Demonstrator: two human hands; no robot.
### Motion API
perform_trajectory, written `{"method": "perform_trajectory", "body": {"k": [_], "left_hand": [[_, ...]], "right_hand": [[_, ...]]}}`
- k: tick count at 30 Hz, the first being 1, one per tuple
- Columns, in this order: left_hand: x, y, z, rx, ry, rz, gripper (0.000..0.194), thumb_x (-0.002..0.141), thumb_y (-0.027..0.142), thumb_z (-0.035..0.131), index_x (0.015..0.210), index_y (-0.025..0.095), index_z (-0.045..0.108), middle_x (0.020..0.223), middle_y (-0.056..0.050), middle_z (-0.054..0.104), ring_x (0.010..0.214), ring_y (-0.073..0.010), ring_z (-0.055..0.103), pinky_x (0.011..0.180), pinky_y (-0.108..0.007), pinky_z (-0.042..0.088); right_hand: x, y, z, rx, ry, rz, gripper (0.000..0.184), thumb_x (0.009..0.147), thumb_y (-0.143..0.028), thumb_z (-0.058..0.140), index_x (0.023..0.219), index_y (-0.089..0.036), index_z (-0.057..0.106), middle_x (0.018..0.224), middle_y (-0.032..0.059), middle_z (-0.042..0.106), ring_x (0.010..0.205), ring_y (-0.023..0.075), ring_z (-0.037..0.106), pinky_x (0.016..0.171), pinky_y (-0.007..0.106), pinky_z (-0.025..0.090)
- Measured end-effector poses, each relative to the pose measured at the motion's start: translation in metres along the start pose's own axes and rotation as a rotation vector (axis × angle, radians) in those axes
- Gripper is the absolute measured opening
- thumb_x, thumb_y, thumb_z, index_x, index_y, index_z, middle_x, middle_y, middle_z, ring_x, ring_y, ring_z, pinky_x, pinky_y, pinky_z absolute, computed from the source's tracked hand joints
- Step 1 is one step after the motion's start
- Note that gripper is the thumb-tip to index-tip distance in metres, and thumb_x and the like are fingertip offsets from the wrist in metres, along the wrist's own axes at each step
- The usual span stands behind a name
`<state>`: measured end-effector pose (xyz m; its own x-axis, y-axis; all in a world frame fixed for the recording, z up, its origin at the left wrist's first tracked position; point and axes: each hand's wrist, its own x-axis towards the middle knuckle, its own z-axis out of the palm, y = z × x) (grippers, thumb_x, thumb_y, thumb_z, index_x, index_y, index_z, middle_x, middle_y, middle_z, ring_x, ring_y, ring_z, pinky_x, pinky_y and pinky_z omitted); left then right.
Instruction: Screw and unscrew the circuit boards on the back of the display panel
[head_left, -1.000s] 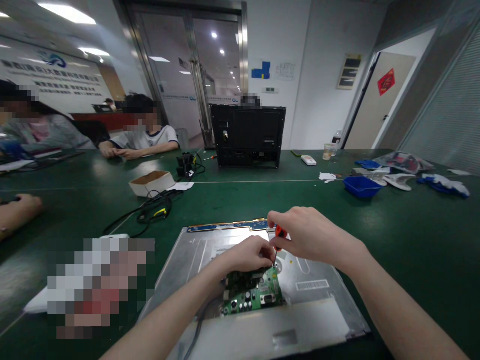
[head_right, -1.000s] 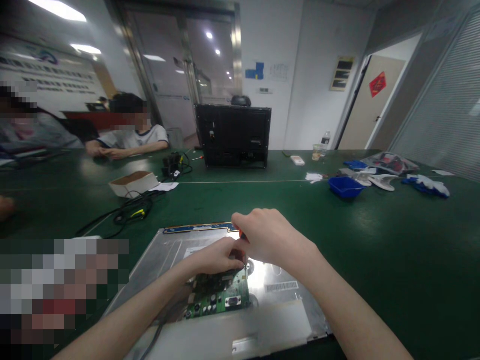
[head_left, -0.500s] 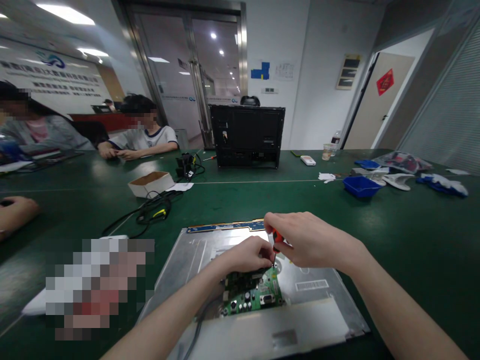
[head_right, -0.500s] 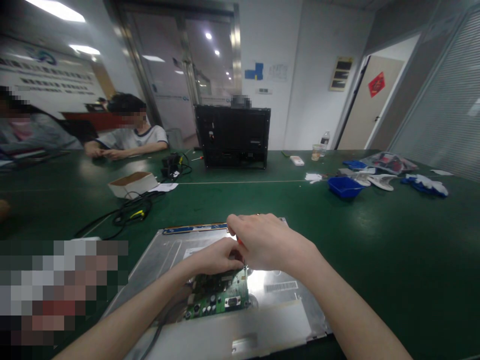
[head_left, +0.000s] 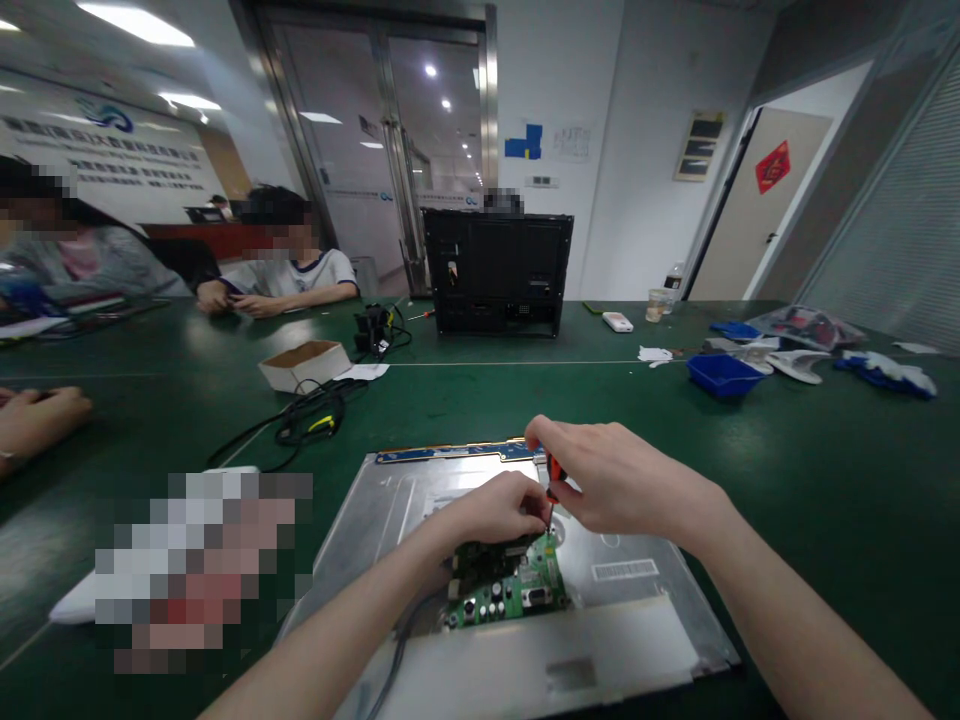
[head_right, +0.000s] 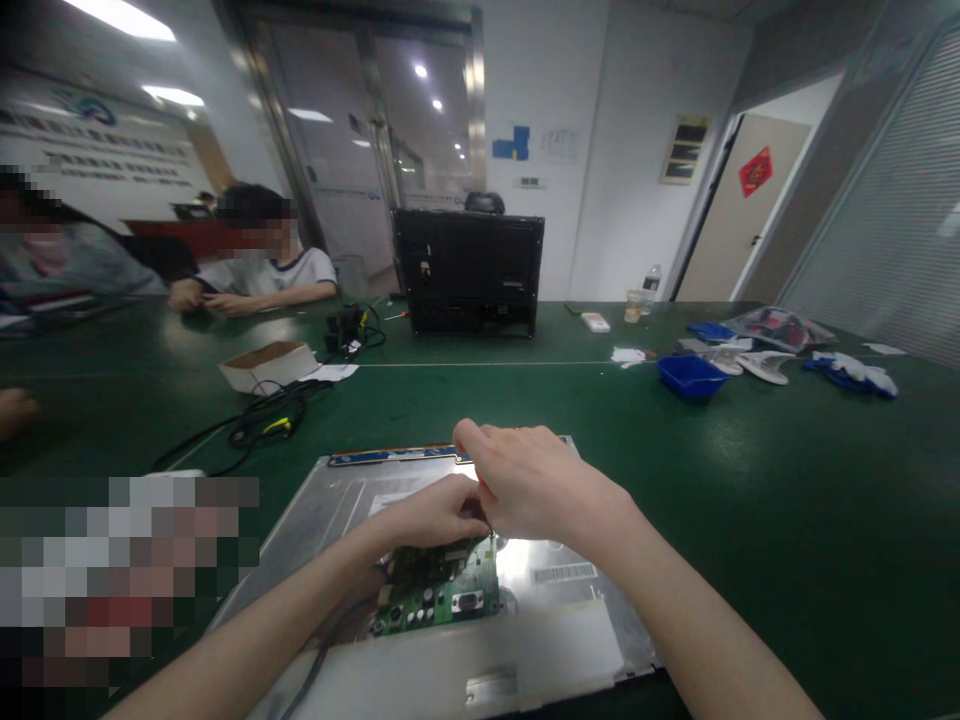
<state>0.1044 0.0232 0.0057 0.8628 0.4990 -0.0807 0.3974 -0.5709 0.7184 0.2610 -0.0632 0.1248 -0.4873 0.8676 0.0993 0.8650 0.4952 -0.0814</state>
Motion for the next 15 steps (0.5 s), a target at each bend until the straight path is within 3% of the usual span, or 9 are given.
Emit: {"method": "perform_trajectory", "body": {"k": [15], "left_hand": [[-0.0002, 0.0022, -0.0013, 0.001, -0.009, -0.001, 0.012, 0.071, 0.010, 0.058, 0.075, 0.015, 0.068, 0.070, 0.000, 0.067, 0.067, -0.0155, 0.060, 0.063, -0.022, 0.042]], "right_hand": [[0.0029, 0.0005, -0.0023, -0.089, -0.040, 0.081, 0.021, 0.088, -0.030, 0.055, 0.106, -0.021, 0.050, 0.085, 0.0036, 0.070, 0.073, 0.0219, 0.065, 0.050, 0.027, 0.026]]}}
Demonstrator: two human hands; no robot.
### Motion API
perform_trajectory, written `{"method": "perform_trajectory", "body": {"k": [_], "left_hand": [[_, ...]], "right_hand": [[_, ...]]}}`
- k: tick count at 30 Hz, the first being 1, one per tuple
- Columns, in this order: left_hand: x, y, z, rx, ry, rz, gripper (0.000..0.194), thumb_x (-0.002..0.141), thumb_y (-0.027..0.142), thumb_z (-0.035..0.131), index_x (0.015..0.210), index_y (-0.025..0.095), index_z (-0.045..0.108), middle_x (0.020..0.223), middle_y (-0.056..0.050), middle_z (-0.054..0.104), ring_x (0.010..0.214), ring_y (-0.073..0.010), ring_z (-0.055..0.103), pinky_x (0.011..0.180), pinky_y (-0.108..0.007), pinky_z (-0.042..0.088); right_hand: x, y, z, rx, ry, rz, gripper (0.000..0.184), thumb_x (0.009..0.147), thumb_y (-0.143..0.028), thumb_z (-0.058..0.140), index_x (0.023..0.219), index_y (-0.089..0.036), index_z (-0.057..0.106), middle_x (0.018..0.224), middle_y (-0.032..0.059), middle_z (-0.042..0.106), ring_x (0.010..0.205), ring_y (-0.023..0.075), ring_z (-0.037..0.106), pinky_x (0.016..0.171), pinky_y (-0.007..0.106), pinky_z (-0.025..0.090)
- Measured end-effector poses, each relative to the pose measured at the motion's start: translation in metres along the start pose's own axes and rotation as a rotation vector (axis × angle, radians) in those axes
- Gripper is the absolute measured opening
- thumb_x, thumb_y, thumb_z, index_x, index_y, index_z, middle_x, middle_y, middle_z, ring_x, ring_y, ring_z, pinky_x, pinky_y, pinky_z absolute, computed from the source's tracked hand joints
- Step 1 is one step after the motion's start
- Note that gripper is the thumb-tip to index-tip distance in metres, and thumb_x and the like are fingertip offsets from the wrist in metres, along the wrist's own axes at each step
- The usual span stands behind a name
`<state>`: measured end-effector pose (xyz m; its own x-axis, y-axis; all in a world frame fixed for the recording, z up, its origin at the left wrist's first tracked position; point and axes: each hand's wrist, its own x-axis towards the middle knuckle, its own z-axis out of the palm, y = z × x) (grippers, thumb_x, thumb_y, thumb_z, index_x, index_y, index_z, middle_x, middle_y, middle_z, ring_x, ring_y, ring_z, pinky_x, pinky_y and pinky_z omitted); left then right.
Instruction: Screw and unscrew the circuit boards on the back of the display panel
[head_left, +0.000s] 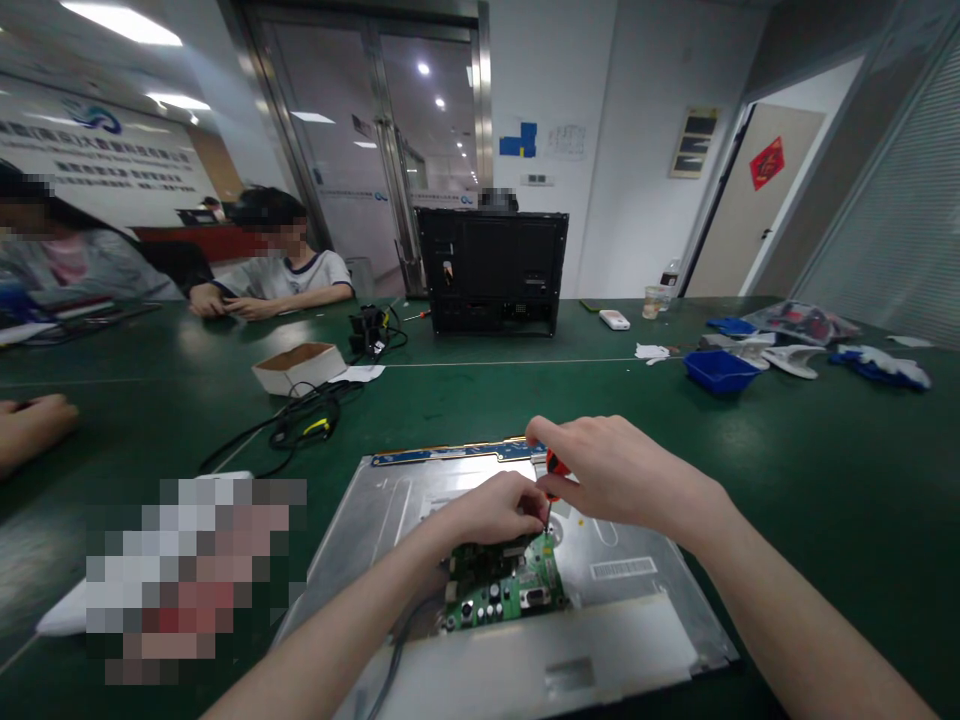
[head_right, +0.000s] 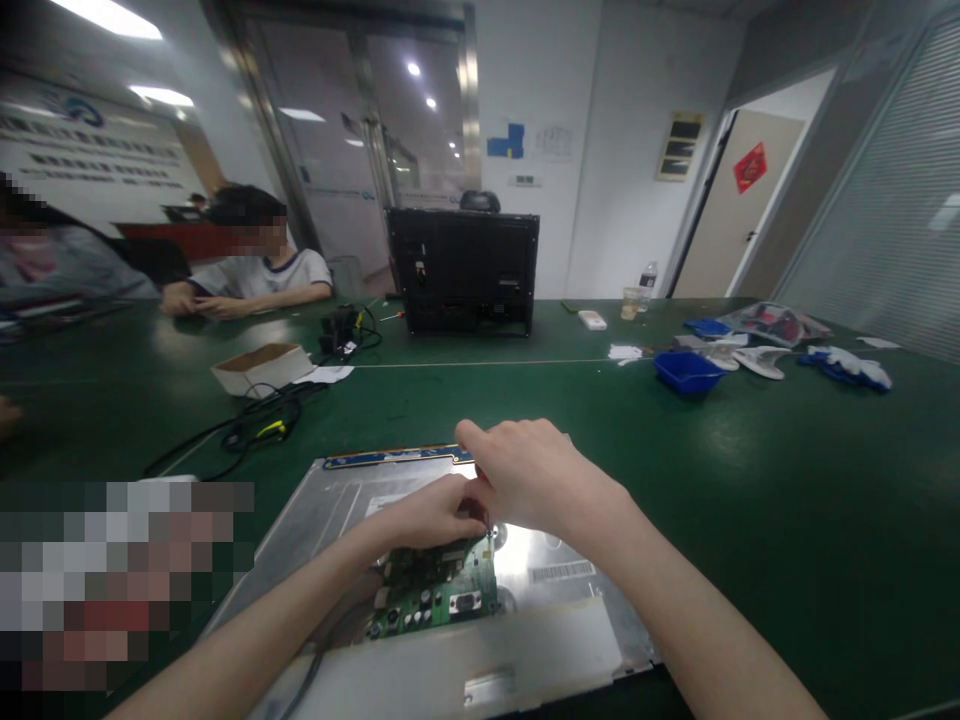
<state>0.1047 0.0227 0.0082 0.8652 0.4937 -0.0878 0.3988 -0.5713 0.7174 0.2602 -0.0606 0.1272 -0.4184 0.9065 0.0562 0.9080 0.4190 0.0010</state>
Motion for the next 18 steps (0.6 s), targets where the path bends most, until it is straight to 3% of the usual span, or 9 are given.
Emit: {"method": "perform_trajectory", "body": {"k": [10, 14, 18], "left_hand": [[-0.0015, 0.0027, -0.0005, -0.020, 0.009, -0.007, 0.014, 0.069, 0.009, 0.058, 0.076, 0.016, 0.067, 0.070, 0.002, 0.065, 0.067, -0.0150, 0.058, 0.064, -0.022, 0.042], [-0.0004, 0.0010, -0.0005, -0.012, 0.001, -0.016, 0.010, 0.069, 0.011, 0.058, 0.071, 0.017, 0.066, 0.067, 0.003, 0.063, 0.065, -0.0145, 0.056, 0.062, -0.022, 0.041], [0.0005, -0.0011, -0.0001, -0.014, -0.009, -0.008, 0.011, 0.067, 0.010, 0.056, 0.071, 0.016, 0.066, 0.066, 0.003, 0.062, 0.064, -0.0141, 0.055, 0.061, -0.022, 0.040]], "right_hand": [[0.0008, 0.0001, -0.0011, -0.021, 0.014, -0.005, 0.016, 0.092, -0.034, 0.052, 0.102, -0.022, 0.053, 0.078, 0.0028, 0.069, 0.070, 0.0209, 0.065, 0.049, 0.026, 0.025], [0.0004, 0.0006, -0.0010, -0.057, 0.041, -0.001, 0.022, 0.097, -0.041, 0.043, 0.094, -0.023, 0.056, 0.072, 0.0025, 0.067, 0.064, 0.0202, 0.064, 0.048, 0.027, 0.022], [-0.0002, 0.0009, -0.0007, -0.035, 0.023, 0.001, 0.020, 0.097, -0.036, 0.043, 0.093, -0.023, 0.057, 0.075, 0.0024, 0.068, 0.067, 0.0194, 0.063, 0.050, 0.027, 0.024]]}}
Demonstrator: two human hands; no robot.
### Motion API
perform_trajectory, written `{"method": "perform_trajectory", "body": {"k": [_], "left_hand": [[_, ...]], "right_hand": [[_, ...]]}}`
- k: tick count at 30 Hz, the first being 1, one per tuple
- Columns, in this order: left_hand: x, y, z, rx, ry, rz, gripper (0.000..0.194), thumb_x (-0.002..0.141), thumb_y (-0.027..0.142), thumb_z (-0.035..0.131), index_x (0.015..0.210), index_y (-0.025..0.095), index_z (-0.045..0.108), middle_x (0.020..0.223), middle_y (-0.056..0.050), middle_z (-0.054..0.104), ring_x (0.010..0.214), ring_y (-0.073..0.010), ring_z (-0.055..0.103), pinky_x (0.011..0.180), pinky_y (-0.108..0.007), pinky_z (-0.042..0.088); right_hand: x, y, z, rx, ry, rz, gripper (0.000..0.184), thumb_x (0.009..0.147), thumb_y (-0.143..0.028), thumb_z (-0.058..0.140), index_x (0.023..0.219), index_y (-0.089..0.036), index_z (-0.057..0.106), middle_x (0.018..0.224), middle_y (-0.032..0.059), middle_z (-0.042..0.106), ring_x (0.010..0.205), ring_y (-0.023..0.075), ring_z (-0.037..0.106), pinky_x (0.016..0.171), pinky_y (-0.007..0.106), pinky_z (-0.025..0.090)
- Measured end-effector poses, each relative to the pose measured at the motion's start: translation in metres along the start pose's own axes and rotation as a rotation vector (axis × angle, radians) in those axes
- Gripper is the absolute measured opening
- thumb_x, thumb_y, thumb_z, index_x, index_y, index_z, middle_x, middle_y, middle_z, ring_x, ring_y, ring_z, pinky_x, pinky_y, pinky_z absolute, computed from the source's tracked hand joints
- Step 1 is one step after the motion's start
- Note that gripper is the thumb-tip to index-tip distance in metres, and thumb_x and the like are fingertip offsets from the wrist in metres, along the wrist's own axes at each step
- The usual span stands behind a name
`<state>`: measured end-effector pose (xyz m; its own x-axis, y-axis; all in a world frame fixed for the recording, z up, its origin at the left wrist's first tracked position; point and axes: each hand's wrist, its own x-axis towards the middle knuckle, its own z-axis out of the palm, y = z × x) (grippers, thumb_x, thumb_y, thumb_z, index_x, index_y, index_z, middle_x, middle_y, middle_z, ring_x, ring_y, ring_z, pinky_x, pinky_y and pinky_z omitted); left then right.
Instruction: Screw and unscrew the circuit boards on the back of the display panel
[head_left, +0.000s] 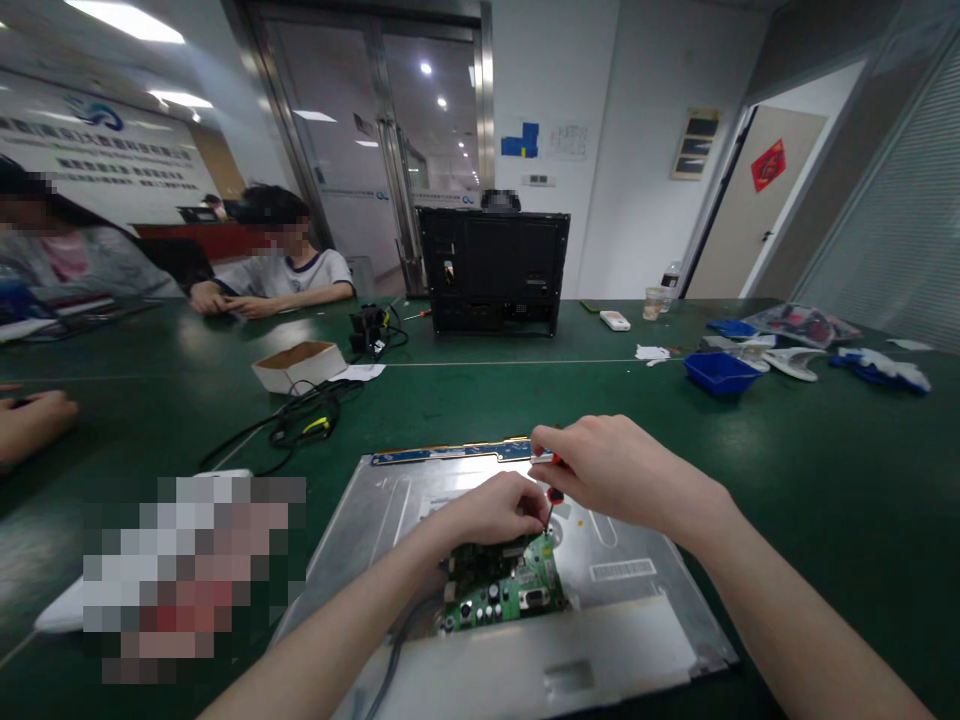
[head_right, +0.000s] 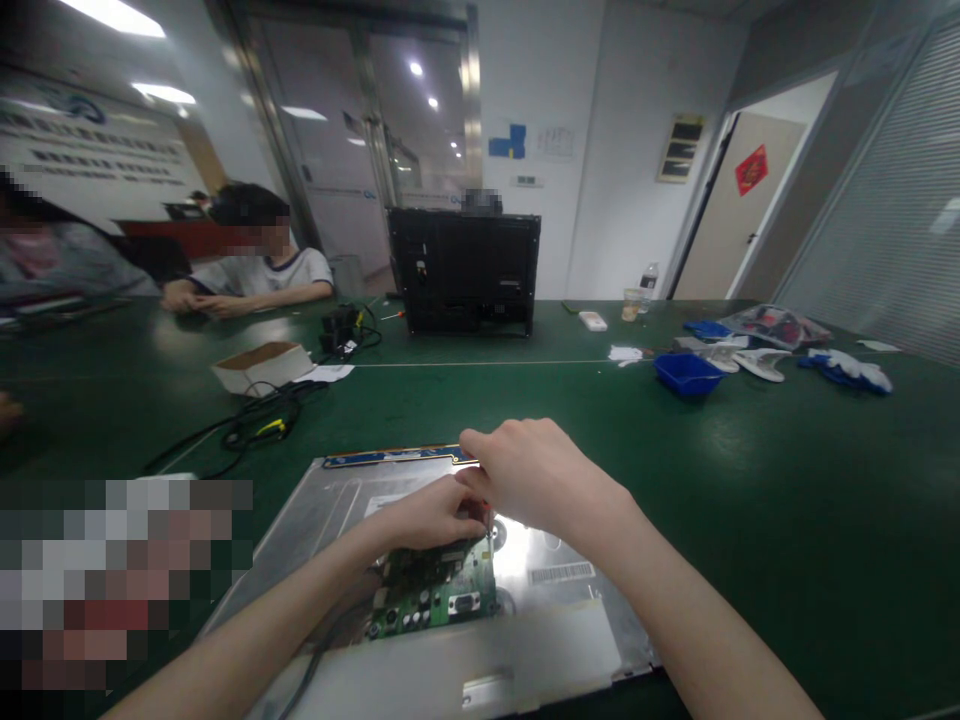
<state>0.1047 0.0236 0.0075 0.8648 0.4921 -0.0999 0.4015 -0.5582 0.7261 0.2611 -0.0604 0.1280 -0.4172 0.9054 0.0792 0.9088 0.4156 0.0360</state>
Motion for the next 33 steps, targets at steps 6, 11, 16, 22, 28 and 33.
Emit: {"method": "perform_trajectory", "body": {"k": [6, 11, 16, 22, 28, 33], "left_hand": [[-0.0012, 0.0010, -0.0008, 0.011, 0.012, 0.005, 0.009, 0.068, 0.012, 0.059, 0.072, 0.015, 0.067, 0.068, 0.001, 0.064, 0.067, -0.0160, 0.058, 0.062, -0.023, 0.041], [-0.0017, 0.0026, -0.0009, 0.021, 0.011, 0.001, 0.009, 0.069, 0.013, 0.059, 0.071, 0.015, 0.067, 0.066, 0.002, 0.064, 0.065, -0.0153, 0.057, 0.061, -0.022, 0.039], [-0.0020, 0.0028, -0.0003, 0.020, 0.014, -0.003, 0.014, 0.069, 0.012, 0.057, 0.075, 0.016, 0.068, 0.068, 0.002, 0.064, 0.065, -0.0143, 0.057, 0.060, -0.021, 0.041], [-0.0018, 0.0026, -0.0008, 0.025, 0.013, 0.000, 0.011, 0.069, 0.011, 0.059, 0.072, 0.016, 0.068, 0.067, 0.002, 0.063, 0.064, -0.0136, 0.056, 0.059, -0.020, 0.040], [-0.0007, 0.0003, 0.0002, 0.016, 0.005, 0.001, 0.013, 0.070, 0.011, 0.058, 0.074, 0.016, 0.069, 0.068, 0.002, 0.065, 0.065, -0.0145, 0.058, 0.062, -0.021, 0.041], [-0.0016, 0.0018, -0.0002, 0.028, 0.018, -0.002, 0.012, 0.070, 0.013, 0.058, 0.073, 0.016, 0.069, 0.069, 0.002, 0.065, 0.066, -0.0145, 0.057, 0.061, -0.021, 0.040]], "right_hand": [[-0.0015, 0.0008, -0.0015, 0.080, -0.025, -0.032, 0.019, 0.091, -0.027, 0.050, 0.108, -0.023, 0.055, 0.083, 0.0021, 0.070, 0.074, 0.0194, 0.064, 0.054, 0.027, 0.030], [-0.0037, 0.0018, -0.0027, 0.105, -0.019, -0.068, 0.026, 0.086, -0.025, 0.055, 0.112, -0.024, 0.053, 0.085, 0.0014, 0.071, 0.077, 0.0199, 0.065, 0.055, 0.027, 0.032], [0.0024, -0.0007, 0.0015, -0.082, 0.024, 0.100, 0.028, 0.091, -0.048, 0.052, 0.097, -0.022, 0.059, 0.075, 0.0059, 0.069, 0.069, 0.0239, 0.066, 0.052, 0.027, 0.030], [0.0020, 0.0012, 0.0007, -0.004, 0.012, 0.036, 0.016, 0.090, -0.035, 0.052, 0.098, -0.022, 0.058, 0.078, 0.0034, 0.069, 0.068, 0.0196, 0.063, 0.053, 0.026, 0.029], [0.0001, -0.0001, -0.0001, 0.000, 0.063, 0.034, 0.020, 0.083, -0.037, 0.061, 0.096, -0.022, 0.057, 0.080, 0.0025, 0.069, 0.070, 0.0208, 0.064, 0.051, 0.027, 0.027], [0.0045, 0.0014, 0.0015, -0.059, 0.010, 0.108, 0.024, 0.090, -0.043, 0.053, 0.083, -0.021, 0.061, 0.076, 0.0057, 0.069, 0.070, 0.0221, 0.065, 0.052, 0.028, 0.029]]}}
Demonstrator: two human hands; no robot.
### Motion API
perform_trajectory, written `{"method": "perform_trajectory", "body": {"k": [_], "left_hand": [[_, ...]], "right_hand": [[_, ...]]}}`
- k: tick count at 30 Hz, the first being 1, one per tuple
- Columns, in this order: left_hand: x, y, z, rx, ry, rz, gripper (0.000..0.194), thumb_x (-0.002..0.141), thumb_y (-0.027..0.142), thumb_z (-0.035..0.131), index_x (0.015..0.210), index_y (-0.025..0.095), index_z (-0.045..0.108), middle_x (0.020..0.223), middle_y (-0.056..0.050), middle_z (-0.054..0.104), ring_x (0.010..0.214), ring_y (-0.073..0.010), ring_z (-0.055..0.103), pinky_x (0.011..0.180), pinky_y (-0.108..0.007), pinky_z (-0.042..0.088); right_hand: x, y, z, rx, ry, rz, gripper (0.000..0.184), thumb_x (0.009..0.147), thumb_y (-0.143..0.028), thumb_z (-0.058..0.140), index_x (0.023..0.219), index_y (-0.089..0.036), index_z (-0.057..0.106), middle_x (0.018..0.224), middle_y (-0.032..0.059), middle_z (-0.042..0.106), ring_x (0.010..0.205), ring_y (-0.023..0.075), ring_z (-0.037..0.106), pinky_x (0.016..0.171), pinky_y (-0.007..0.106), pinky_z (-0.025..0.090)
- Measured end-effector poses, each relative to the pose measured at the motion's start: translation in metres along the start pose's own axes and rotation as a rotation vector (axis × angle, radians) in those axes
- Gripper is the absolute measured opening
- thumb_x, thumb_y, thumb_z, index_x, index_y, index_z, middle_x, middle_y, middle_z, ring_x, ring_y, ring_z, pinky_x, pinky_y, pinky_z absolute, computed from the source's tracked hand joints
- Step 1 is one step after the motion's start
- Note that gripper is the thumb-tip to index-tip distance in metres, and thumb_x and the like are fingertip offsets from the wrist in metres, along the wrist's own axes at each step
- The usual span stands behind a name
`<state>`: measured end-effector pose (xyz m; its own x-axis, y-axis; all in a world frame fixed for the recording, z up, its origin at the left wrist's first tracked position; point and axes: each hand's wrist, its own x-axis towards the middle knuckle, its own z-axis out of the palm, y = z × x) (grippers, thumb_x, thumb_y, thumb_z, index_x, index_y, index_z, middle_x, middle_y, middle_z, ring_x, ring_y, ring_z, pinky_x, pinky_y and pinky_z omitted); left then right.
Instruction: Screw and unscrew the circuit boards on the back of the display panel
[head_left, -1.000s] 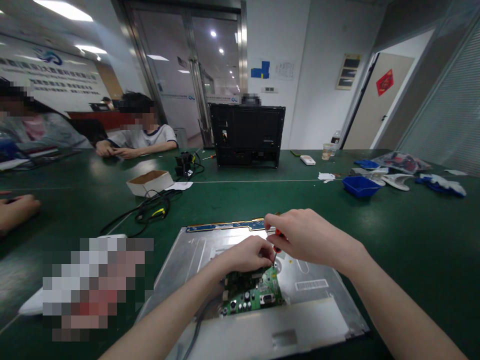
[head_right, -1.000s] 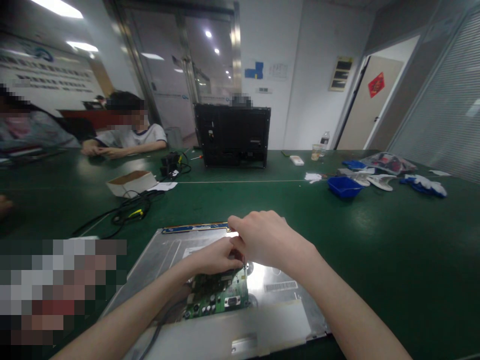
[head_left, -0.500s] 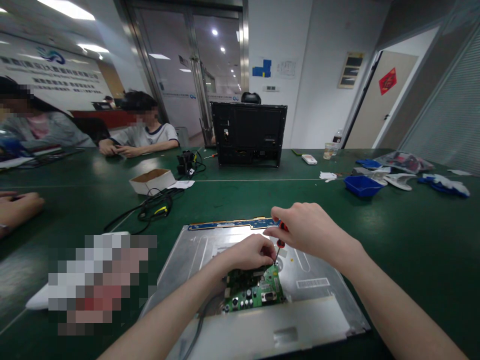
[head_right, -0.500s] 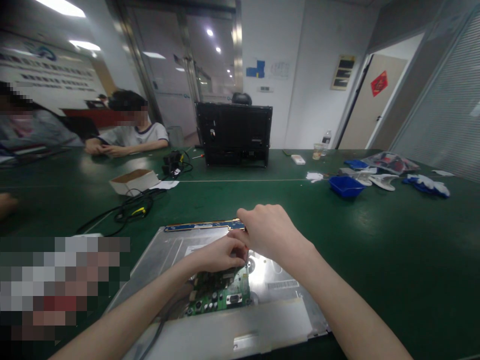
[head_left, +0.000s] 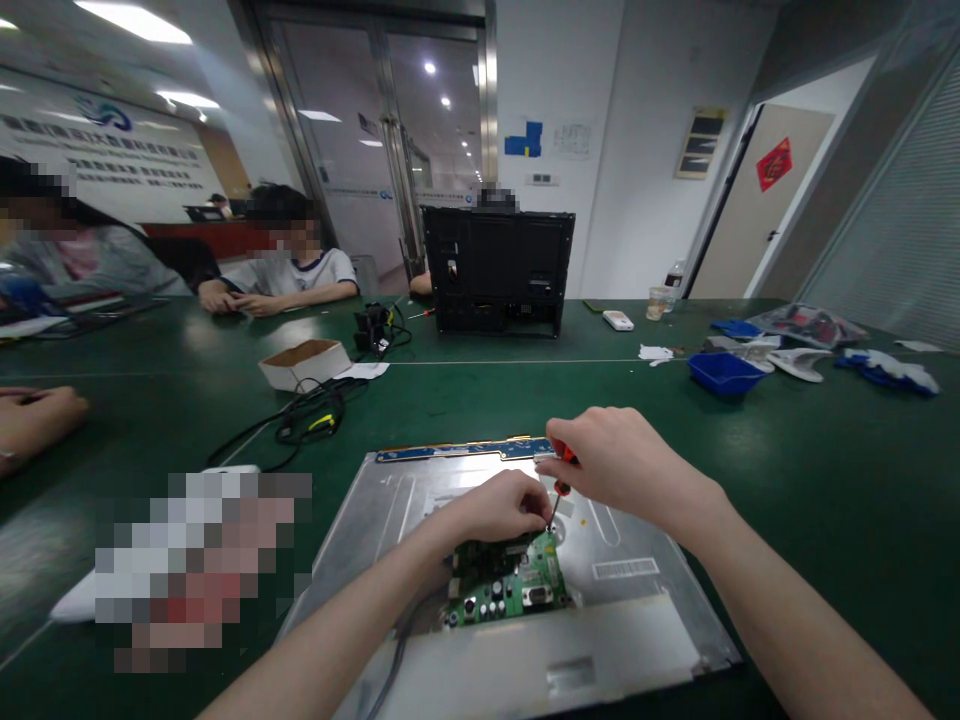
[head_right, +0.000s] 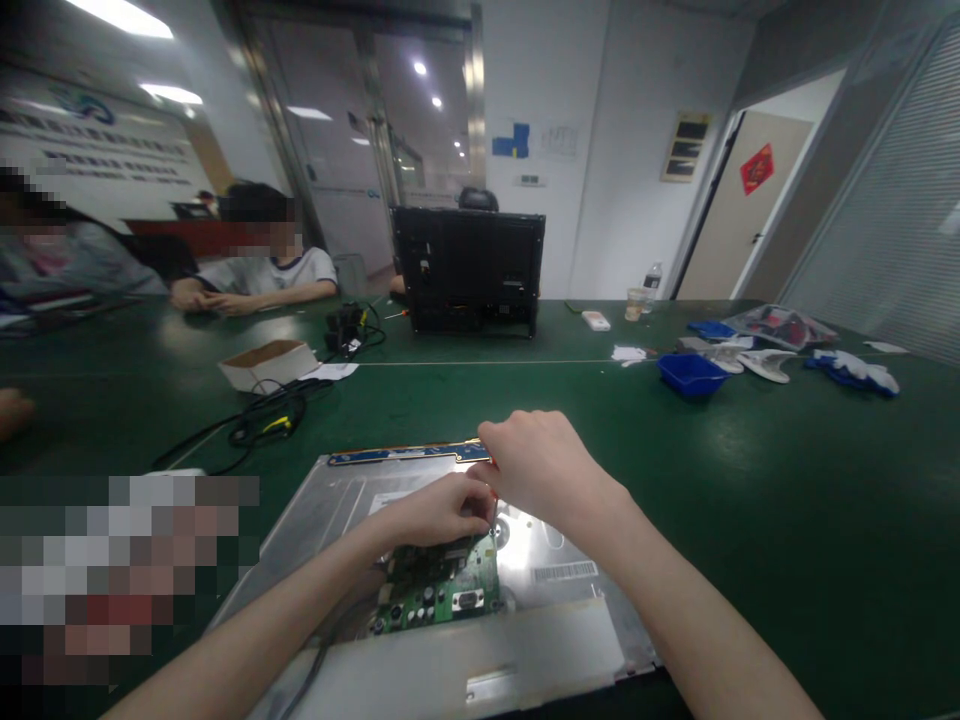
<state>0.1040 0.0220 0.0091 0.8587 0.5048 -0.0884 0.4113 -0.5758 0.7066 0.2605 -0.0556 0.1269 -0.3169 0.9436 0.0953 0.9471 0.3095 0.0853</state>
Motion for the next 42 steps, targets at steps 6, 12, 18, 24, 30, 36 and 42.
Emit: {"method": "perform_trajectory", "body": {"k": [6, 12, 18, 24, 30, 36, 42], "left_hand": [[0.000, 0.001, -0.001, 0.005, -0.004, -0.003, 0.013, 0.071, 0.013, 0.058, 0.075, 0.016, 0.070, 0.068, 0.002, 0.065, 0.065, -0.0148, 0.056, 0.062, -0.022, 0.040], [0.000, 0.002, 0.000, -0.011, -0.007, 0.002, 0.014, 0.070, 0.011, 0.057, 0.076, 0.016, 0.069, 0.069, 0.001, 0.065, 0.066, -0.0148, 0.058, 0.062, -0.022, 0.041], [-0.001, 0.001, 0.000, -0.007, 0.002, -0.009, 0.011, 0.070, 0.011, 0.057, 0.071, 0.016, 0.067, 0.065, 0.002, 0.063, 0.062, -0.0139, 0.055, 0.060, -0.021, 0.040], [0.000, 0.000, 0.000, -0.017, -0.010, -0.001, 0.012, 0.069, 0.009, 0.057, 0.071, 0.016, 0.067, 0.065, 0.003, 0.063, 0.064, -0.0140, 0.056, 0.061, -0.021, 0.040], [0.000, 0.001, 0.000, -0.024, -0.001, -0.002, 0.011, 0.070, 0.009, 0.057, 0.073, 0.015, 0.066, 0.066, 0.003, 0.062, 0.064, -0.0136, 0.056, 0.060, -0.020, 0.041], [-0.001, 0.002, 0.000, -0.018, -0.005, 0.005, 0.013, 0.070, 0.008, 0.057, 0.075, 0.015, 0.067, 0.069, 0.002, 0.064, 0.066, -0.0140, 0.058, 0.062, -0.020, 0.041], [0.000, 0.001, 0.001, -0.011, 0.002, -0.007, 0.011, 0.070, 0.009, 0.058, 0.073, 0.015, 0.066, 0.065, 0.003, 0.060, 0.061, -0.0127, 0.055, 0.057, -0.020, 0.039]], "right_hand": [[-0.003, 0.011, 0.000, 0.303, -0.045, -0.226, 0.023, 0.079, -0.016, 0.061, 0.100, -0.023, 0.055, 0.091, -0.0001, 0.070, 0.078, 0.0169, 0.062, 0.059, 0.025, 0.034], [-0.001, 0.002, 0.001, 0.062, 0.036, -0.048, 0.025, 0.086, -0.043, 0.060, 0.097, -0.022, 0.059, 0.079, 0.0044, 0.070, 0.069, 0.0221, 0.064, 0.052, 0.027, 0.029], [-0.002, 0.004, -0.003, 0.071, 0.011, -0.085, 0.016, 0.092, -0.035, 0.050, 0.093, -0.023, 0.060, 0.077, 0.0026, 0.069, 0.068, 0.0195, 0.063, 0.053, 0.028, 0.028], [-0.007, 0.007, -0.004, 0.170, -0.018, -0.159, 0.020, 0.084, -0.036, 0.060, 0.100, -0.023, 0.058, 0.084, 0.0014, 0.070, 0.074, 0.0185, 0.063, 0.056, 0.027, 0.031], [-0.005, 0.005, -0.005, 0.104, -0.012, -0.113, 0.022, 0.093, -0.042, 0.050, 0.092, -0.025, 0.064, 0.075, 0.0017, 0.069, 0.068, 0.0186, 0.062, 0.054, 0.027, 0.028], [-0.007, 0.007, -0.004, 0.131, 0.021, -0.139, 0.029, 0.086, -0.047, 0.058, 0.103, -0.024, 0.061, 0.078, 0.0013, 0.070, 0.067, 0.0187, 0.062, 0.052, 0.027, 0.028], [-0.005, 0.004, -0.004, 0.106, 0.010, -0.104, 0.019, 0.090, -0.039, 0.052, 0.095, -0.024, 0.063, 0.075, 0.0017, 0.070, 0.067, 0.0193, 0.062, 0.052, 0.028, 0.026]]}}
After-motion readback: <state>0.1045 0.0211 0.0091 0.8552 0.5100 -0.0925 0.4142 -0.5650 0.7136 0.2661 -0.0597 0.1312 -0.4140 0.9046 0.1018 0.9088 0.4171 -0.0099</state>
